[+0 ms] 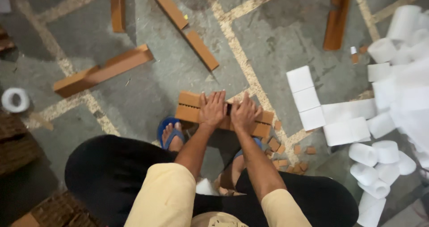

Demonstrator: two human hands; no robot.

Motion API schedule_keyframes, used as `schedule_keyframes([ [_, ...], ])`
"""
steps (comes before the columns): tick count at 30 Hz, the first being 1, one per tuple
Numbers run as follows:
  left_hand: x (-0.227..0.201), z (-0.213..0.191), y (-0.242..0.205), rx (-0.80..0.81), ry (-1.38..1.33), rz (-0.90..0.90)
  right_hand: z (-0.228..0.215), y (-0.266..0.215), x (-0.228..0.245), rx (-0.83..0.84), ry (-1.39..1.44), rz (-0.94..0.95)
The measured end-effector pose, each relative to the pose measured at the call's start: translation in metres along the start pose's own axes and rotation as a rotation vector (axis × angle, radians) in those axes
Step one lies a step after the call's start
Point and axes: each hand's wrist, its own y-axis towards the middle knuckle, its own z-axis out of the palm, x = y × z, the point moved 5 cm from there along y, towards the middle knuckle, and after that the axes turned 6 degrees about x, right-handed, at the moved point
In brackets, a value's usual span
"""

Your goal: The person sits on the floor and assembles flat cardboard pieces into small rectangular boxes. They fold the flaps, press the edges to secure the shape, and place the finished boxes into a nearby stack.

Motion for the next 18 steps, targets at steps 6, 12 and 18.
schedule_keyframes([
  [6,-0.007,0.016,-0.006,0.05,-0.028,-0.015,-0.005,-0.001,0.008,-0.065,-0.073,-0.077],
  [12,0.041,0.015,0.021,0.146,-0.257,-0.007,-0.01,-0.002,0.014,-0.077,-0.086,-0.086],
  [18,0.121,-0.017,0.008,0.05,-0.024,-0.323,-0.006,-0.008,0.011,-0.058,-0.034,-0.073],
])
